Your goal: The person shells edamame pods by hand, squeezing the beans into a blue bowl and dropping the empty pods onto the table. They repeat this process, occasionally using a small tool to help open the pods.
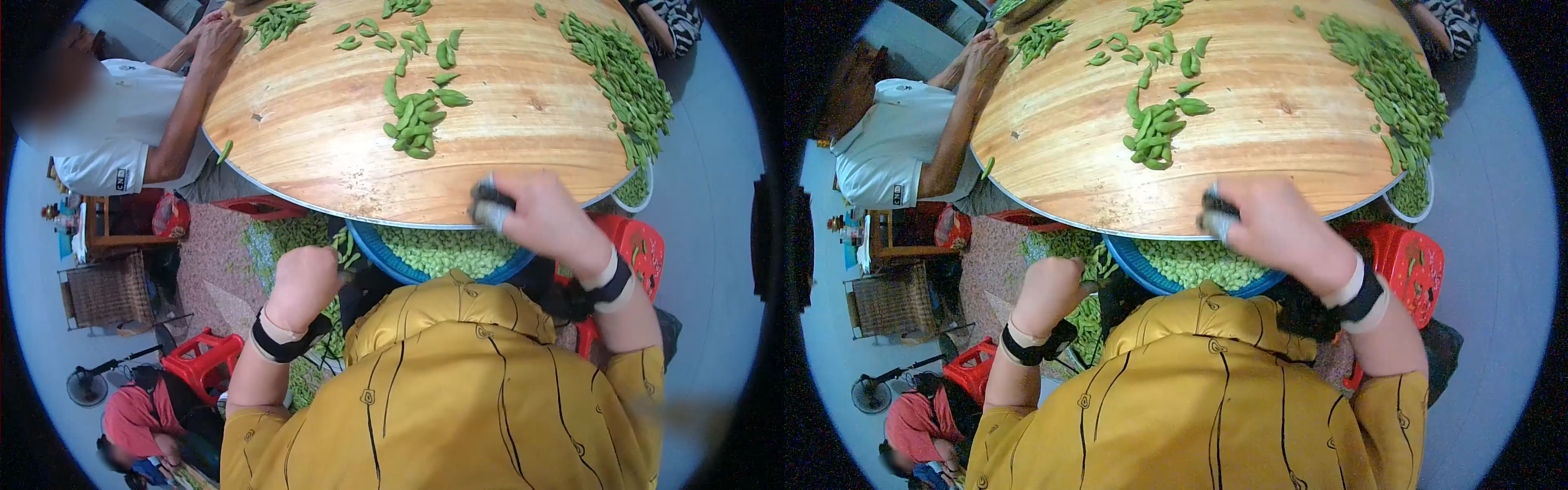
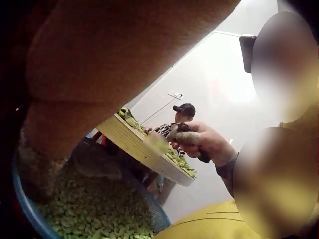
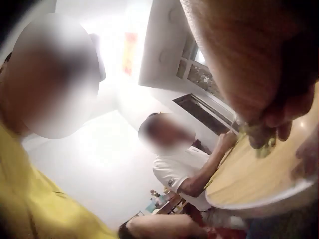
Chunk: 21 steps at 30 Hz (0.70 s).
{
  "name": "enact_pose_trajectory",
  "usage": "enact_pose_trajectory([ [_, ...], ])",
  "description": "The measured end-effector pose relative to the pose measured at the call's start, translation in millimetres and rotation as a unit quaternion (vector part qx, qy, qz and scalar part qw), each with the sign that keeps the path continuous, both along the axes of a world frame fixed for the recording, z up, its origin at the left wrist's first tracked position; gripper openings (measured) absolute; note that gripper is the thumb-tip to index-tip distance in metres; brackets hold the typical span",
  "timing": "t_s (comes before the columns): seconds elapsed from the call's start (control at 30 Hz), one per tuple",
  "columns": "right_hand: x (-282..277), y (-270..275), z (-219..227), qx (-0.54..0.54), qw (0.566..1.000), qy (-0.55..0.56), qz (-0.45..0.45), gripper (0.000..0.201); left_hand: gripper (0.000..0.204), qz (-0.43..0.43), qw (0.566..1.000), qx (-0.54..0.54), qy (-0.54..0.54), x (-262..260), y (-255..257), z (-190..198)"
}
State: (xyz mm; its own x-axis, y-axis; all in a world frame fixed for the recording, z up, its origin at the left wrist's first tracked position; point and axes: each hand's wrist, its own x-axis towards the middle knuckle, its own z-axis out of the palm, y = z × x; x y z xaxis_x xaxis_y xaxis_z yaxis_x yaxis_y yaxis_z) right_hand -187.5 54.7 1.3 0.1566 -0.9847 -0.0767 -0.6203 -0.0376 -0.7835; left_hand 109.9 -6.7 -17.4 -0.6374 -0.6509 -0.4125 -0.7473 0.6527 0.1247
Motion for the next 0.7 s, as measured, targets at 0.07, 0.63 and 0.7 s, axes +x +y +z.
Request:
enact_pose_trajectory([
  [0.07,-9.9,-32.7,0.0,-0.11,0.988,0.103,-0.03,0.018,0.03,0.044,0.998,0.0,-0.035,5.4,1.3,-2.8],
  [0.63,-25.4,-48.4,-8.3,-0.104,0.976,0.124,-0.143,0.015,0.024,0.087,0.857,0.167,0.479,-102.7,-6.3,-1.8],
  [0.7,-16.4,-28.9,-4.4,0.026,0.968,-0.141,-0.205,0.012,0.023,0.151,0.785,0.325,0.505,-119.3,-7.9,-0.4],
])
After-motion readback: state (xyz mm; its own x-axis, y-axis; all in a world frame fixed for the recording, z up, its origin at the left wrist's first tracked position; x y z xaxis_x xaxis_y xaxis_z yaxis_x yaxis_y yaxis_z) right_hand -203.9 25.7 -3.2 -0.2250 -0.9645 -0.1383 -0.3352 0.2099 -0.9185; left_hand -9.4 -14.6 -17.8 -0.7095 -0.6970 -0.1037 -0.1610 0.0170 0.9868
